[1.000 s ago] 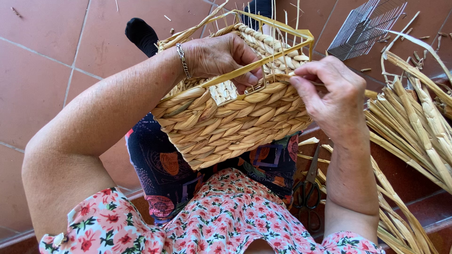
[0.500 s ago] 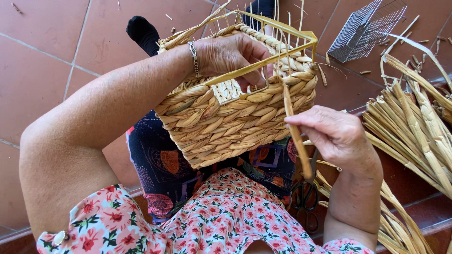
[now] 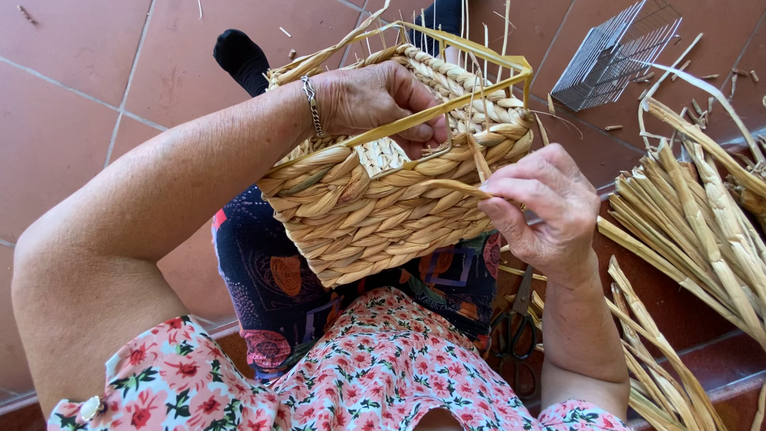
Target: The person weaves a rectangular basket using dried palm leaves, interlacing strands by hand and trimming excess material with scissors. The person sits on the floor and works on the basket's rim and sides, occasionally cutting protruding ends.
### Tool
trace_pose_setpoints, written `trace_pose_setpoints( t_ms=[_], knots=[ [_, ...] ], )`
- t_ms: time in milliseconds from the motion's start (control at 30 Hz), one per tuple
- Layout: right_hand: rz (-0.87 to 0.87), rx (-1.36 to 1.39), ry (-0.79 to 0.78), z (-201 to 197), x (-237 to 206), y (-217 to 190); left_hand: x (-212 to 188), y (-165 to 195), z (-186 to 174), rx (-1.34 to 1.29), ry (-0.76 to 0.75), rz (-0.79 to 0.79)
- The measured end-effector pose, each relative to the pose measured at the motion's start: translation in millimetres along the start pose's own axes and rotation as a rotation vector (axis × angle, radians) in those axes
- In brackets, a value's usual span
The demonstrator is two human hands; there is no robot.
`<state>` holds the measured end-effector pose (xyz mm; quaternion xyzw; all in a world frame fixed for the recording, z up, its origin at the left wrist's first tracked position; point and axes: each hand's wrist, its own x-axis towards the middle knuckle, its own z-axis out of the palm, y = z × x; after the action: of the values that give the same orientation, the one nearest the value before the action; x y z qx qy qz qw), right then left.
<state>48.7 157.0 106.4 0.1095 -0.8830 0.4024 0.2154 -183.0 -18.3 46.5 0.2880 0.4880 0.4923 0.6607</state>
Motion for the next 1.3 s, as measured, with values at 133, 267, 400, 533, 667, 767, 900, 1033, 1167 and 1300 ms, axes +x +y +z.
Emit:
trace_pose_setpoints(
  t_ms=[133, 267, 400, 533, 667, 767, 900, 1033, 1167, 1300],
  knots=[
    [0.08, -0.033, 0.008, 5, 6, 0, -14, 9, 4, -0.016, 0.041, 0.02],
    [0.068, 0.011, -0.014, 3, 17, -1, -26, 19, 7, 0.042, 0.071, 0.045],
    [0.059, -0.013, -0.009, 11, 28, 1, -35, 23, 9, -0.069, 0.105, 0.056],
    [0.078, -0.096, -0.041, 23, 37, -2, -36, 25, 11, -0.036, 0.165, 0.035],
    [0.095, -0.247, -0.097, 30, 47, -7, -30, 25, 10, -0.012, 0.08, 0.058],
    [0.146, -0.259, -0.077, 35, 52, -6, -25, 23, 7, 0.065, 0.063, 0.058],
    [0.239, -0.141, -0.052, 40, 48, 3, -18, 16, 6, 0.131, 0.097, 0.052],
    [0.206, 0.029, 0.006, 35, 34, 22, -15, 9, 3, 0.162, 0.072, -0.032],
    [0.101, -0.027, 0.288, 30, 4, 33, -12, 4, 1, 0.376, 0.132, 0.008],
    [0.043, -0.165, 0.33, 39, -19, 28, -10, 4, 0, 0.336, 0.116, 0.0]
  ],
)
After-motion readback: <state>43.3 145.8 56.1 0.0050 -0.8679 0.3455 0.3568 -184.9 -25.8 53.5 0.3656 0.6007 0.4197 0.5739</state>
